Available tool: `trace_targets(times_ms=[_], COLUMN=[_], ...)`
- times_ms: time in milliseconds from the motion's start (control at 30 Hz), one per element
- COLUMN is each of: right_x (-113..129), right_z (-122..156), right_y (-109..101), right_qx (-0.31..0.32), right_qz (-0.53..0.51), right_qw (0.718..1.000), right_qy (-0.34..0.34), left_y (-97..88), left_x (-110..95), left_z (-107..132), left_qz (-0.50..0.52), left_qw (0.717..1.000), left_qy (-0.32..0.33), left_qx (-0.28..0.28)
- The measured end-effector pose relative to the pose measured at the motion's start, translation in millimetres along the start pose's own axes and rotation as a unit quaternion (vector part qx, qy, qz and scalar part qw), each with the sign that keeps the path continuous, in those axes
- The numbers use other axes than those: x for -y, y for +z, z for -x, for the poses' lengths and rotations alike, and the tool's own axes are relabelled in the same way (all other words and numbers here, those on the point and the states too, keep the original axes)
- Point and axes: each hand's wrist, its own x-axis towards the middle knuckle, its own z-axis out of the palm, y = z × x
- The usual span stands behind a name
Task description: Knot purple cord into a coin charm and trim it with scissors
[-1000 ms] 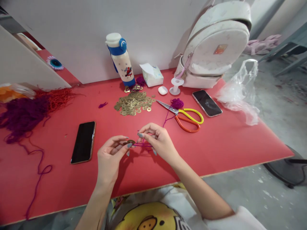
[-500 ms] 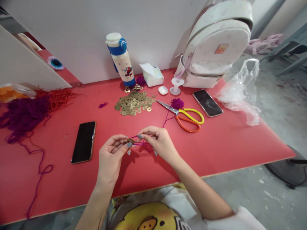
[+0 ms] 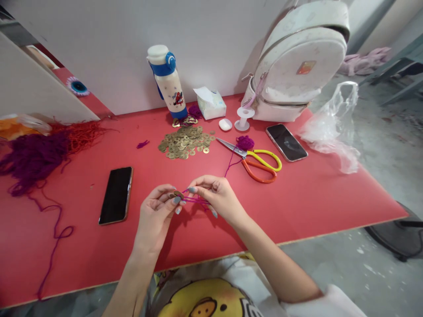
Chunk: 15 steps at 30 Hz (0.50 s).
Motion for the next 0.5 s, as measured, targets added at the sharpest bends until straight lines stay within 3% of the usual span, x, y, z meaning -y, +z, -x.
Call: trace_targets(times_ms=[200, 400, 500], right_x=[1.0, 4.7, 8.4], right_z=[0.1, 6.8, 10.8], right_y=[1.7, 4.7, 5.3], right_qx=[0.004, -0.017, -0.002], right_qz=[0.037, 0.158, 0.176], right_qw=[0.997, 0.972, 0.964], right_qy=[-0.071, -0.176, -0.197], left_y=[-2.0, -3.4, -3.8], left_x=[2.8, 7.8, 7.8], left_z=[-1.2, -1.0, -0.9], left_qz=[-0.013, -0.097, -0.113], left_qw=[1.000, 0.993, 0.990], left_qy=[-0.002, 0.060, 0.079], left_qx=[0.009, -0.009, -0.014])
